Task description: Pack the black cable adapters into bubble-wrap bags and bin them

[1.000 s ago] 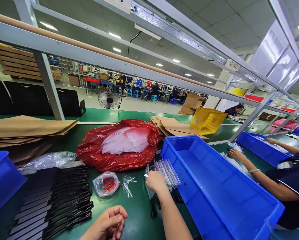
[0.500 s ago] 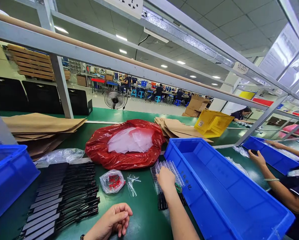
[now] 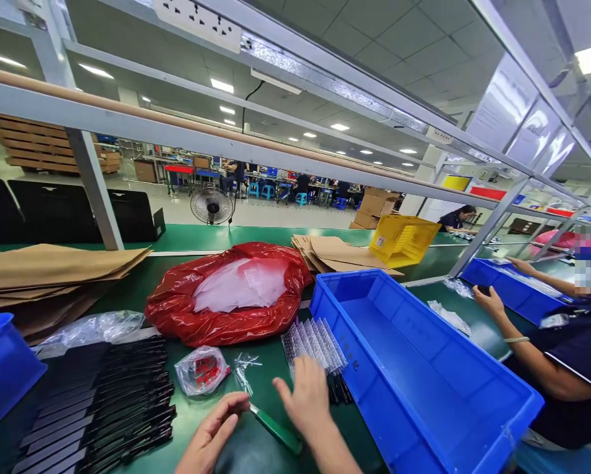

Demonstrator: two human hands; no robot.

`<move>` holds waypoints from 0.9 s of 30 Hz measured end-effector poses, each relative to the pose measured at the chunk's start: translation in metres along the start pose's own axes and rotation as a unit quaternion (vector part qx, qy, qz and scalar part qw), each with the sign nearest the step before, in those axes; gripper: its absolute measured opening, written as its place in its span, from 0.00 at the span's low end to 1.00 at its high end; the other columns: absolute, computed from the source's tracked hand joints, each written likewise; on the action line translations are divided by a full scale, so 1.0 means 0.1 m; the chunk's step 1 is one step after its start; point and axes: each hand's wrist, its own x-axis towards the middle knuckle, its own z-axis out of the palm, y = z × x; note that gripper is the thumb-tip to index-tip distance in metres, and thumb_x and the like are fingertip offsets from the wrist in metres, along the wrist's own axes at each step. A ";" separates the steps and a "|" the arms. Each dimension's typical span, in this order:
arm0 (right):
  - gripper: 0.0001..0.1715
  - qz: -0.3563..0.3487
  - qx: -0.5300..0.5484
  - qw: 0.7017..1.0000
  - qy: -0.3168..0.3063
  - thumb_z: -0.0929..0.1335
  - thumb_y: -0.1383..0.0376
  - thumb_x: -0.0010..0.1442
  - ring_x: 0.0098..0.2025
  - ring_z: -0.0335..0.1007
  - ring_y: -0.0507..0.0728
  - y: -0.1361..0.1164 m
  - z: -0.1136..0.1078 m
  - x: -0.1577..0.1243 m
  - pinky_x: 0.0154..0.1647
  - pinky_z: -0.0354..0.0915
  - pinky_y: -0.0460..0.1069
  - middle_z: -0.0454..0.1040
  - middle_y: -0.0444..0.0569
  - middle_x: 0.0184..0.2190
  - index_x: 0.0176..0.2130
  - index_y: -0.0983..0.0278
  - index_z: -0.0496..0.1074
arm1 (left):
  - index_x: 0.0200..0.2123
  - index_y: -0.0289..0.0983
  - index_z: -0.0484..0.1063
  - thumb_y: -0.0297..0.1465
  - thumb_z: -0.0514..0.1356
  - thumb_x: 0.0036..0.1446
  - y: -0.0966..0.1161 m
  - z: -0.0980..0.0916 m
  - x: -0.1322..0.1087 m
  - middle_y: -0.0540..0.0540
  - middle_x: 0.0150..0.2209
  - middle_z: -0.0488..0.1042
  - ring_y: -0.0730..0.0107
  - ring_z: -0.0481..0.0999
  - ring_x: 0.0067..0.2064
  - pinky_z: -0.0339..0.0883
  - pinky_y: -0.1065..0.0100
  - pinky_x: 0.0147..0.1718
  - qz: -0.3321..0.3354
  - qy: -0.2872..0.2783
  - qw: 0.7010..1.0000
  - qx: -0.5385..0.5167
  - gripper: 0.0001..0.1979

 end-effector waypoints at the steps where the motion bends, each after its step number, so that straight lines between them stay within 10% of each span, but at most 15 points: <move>1: 0.23 0.045 -0.017 0.999 0.012 0.63 0.52 0.57 0.45 0.64 0.65 0.14 -0.07 0.09 0.44 0.60 0.56 0.68 0.59 0.43 0.44 0.66 0.66 | 0.45 0.40 0.71 0.46 0.56 0.49 0.00 0.06 0.06 0.43 0.48 0.71 0.60 0.69 0.49 0.61 0.62 0.51 -0.009 -0.014 1.000 0.016 0.23; 11: 0.35 0.276 -0.032 0.951 -0.137 0.62 0.52 0.56 0.50 0.62 0.69 0.51 -0.27 0.64 0.46 0.59 0.57 0.61 0.66 0.50 0.56 0.72 0.57 | 0.53 0.29 0.62 0.44 0.49 0.53 -0.25 0.72 1.00 0.36 0.58 0.59 0.61 0.55 0.61 0.44 0.60 0.60 -0.035 -0.051 0.987 0.145 0.30; 27: 0.45 0.300 -0.025 0.920 -0.250 0.60 0.46 0.55 0.49 0.66 0.69 0.60 -0.09 1.04 0.47 0.60 0.57 0.70 0.69 0.45 0.56 0.79 0.56 | 0.56 0.32 0.60 0.45 0.46 0.56 -0.33 0.64 1.03 0.40 0.60 0.58 0.62 0.53 0.61 0.42 0.61 0.61 -0.026 -0.101 0.971 0.215 0.31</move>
